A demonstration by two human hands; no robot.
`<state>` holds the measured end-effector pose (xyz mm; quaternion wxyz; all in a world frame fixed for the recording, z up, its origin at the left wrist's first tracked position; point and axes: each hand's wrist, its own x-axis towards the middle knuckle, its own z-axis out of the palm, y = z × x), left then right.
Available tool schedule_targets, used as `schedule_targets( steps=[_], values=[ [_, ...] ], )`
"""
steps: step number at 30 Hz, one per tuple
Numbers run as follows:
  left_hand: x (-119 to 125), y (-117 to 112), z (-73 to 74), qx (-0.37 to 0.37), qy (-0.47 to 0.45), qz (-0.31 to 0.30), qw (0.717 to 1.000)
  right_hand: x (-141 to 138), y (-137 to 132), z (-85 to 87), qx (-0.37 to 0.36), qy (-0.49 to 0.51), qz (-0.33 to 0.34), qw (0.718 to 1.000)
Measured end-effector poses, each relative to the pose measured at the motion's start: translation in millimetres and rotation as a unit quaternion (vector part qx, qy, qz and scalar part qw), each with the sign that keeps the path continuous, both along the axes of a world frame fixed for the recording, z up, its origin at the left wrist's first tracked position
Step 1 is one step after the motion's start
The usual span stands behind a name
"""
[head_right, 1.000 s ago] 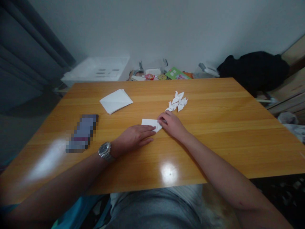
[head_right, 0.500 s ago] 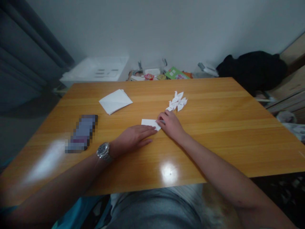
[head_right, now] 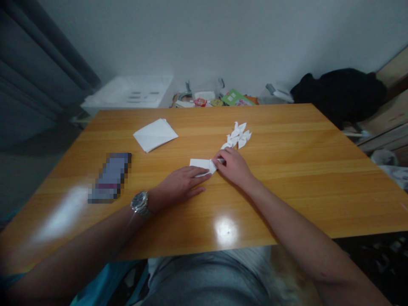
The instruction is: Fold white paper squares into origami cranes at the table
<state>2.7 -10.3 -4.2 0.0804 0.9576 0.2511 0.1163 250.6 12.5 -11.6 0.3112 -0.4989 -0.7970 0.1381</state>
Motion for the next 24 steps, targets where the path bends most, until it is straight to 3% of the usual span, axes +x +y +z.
schedule_targets(
  steps=[24],
  values=[
    [-6,1,-0.3,-0.012,-0.017,0.003,1.000,-9,0,-15.7,0.031,-0.054,-0.049,0.997]
  ],
)
